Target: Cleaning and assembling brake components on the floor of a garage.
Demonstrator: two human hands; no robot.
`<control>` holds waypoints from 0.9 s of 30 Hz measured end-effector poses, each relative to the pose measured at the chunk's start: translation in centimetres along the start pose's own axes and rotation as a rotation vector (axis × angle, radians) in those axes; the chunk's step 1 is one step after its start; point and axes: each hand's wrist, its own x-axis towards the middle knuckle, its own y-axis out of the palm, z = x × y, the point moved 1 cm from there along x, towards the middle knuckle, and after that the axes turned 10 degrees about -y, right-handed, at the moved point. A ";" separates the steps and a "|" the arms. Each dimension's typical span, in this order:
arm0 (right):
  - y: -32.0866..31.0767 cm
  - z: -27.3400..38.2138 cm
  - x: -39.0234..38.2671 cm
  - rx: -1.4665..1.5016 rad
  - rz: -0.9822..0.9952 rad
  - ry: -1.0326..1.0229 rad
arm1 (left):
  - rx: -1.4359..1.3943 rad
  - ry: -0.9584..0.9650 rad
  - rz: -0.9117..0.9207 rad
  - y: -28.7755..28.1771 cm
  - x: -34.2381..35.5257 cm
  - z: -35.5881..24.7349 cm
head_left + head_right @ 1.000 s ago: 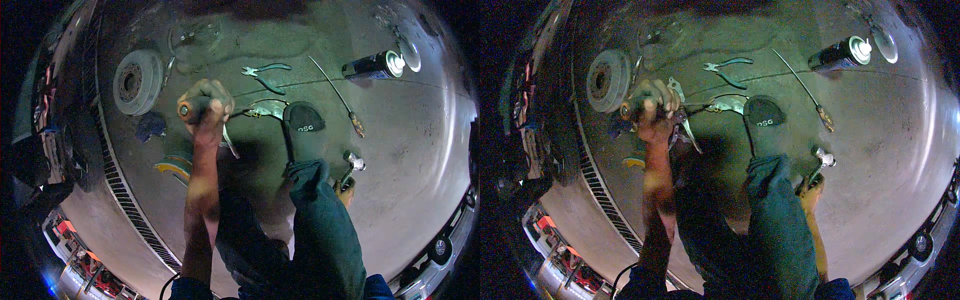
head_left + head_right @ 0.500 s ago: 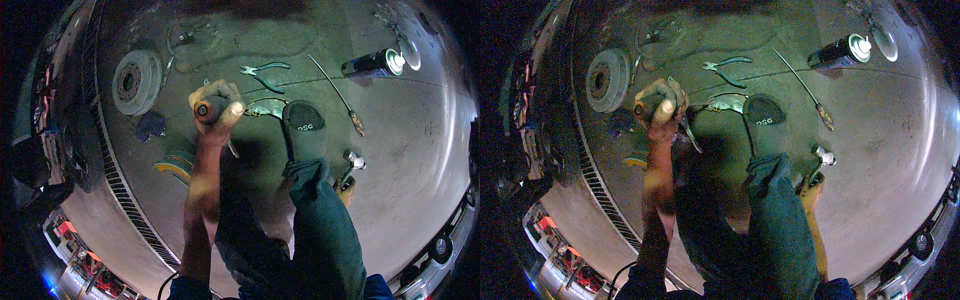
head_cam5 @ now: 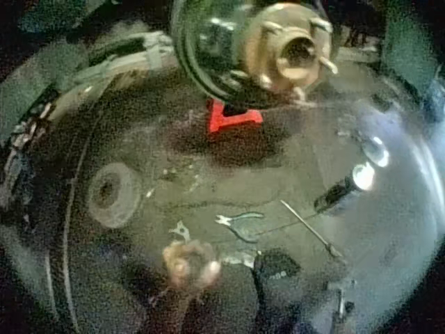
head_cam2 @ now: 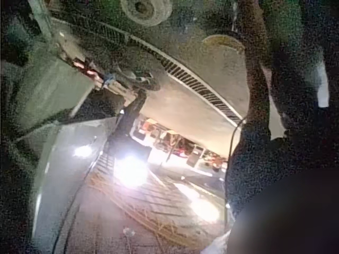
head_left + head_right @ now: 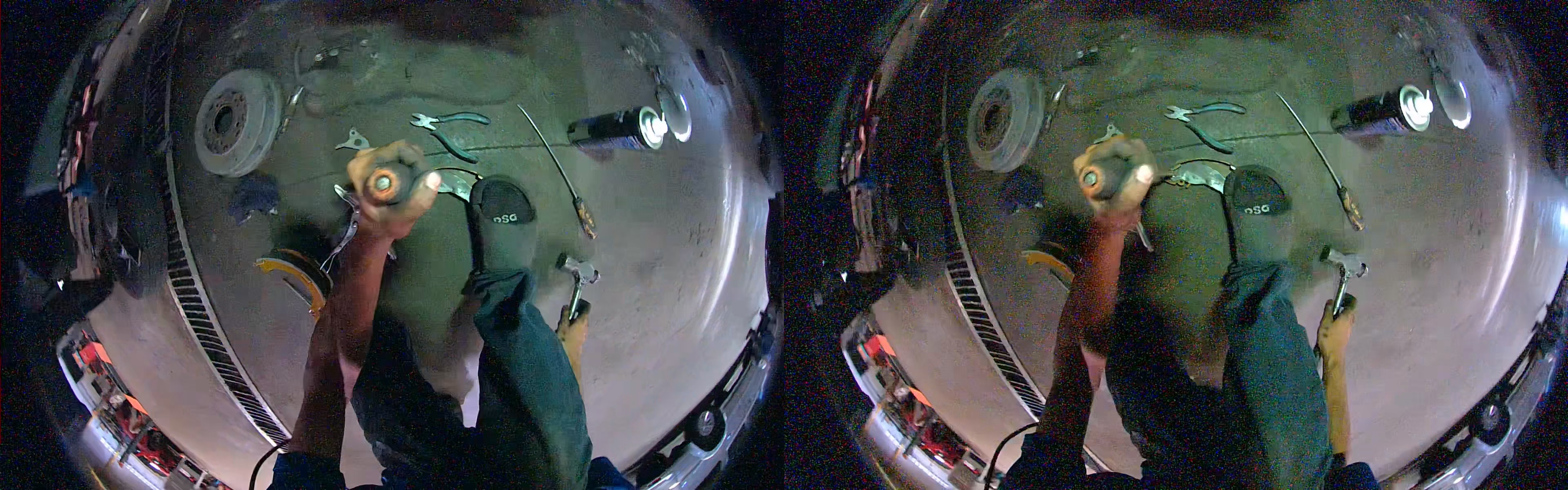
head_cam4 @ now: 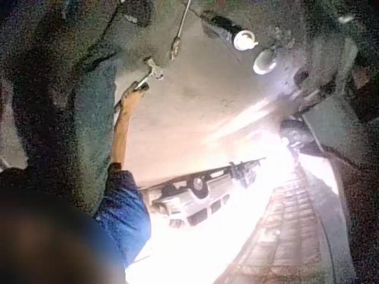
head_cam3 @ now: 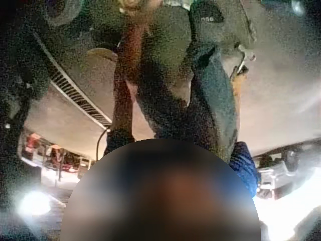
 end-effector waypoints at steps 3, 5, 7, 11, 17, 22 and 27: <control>-6.0 5.5 0.3 0.186 0.160 -0.030 | -0.027 -0.023 0.194 -0.4 0.7 -0.5; -11.1 10.3 0.1 0.394 0.227 -0.098 | 0.223 0.107 0.145 0.1 0.6 -0.9; -15.6 15.3 0.4 0.551 0.287 -0.266 | 0.241 0.063 0.137 0.6 0.5 -1.0; -21.0 24.9 1.2 0.474 -0.020 -0.815 | 0.145 0.041 0.093 1.3 0.2 -0.5; -18.1 36.2 2.0 -0.068 0.309 -1.114 | 0.330 0.108 0.183 1.5 -1.7 1.2; -18.1 37.6 1.1 0.366 -0.013 -1.302 | 0.201 0.079 0.034 2.6 -2.1 3.2; -17.7 36.5 2.2 -0.085 0.383 -1.191 | 0.228 0.228 -0.009 1.8 -1.6 4.6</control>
